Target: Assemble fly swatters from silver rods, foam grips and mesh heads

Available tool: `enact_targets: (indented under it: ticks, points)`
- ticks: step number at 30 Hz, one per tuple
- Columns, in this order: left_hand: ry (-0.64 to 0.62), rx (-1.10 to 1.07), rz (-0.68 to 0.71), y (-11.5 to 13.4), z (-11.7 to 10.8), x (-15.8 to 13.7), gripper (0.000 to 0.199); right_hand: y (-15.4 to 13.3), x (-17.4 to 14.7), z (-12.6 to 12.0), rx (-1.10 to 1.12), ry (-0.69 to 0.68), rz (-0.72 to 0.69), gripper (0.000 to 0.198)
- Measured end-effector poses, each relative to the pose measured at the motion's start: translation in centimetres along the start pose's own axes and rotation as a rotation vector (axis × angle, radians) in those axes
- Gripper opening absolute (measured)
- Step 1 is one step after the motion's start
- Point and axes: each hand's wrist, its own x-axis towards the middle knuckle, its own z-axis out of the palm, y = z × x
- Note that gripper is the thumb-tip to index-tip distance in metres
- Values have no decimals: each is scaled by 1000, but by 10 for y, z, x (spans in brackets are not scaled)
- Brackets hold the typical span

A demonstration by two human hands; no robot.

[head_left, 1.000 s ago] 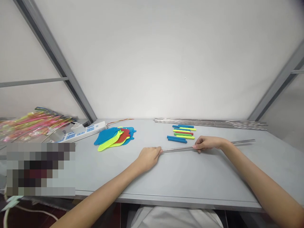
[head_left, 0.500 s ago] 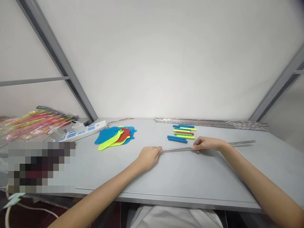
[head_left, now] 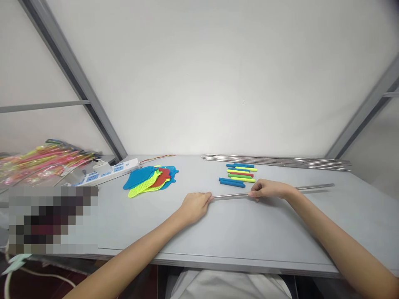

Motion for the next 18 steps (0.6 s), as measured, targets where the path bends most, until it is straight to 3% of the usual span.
enact_targets:
  ticks: [18]
  points:
    - [55, -47, 23, -4, 2, 3, 45, -4, 5, 8, 88, -2, -1, 43]
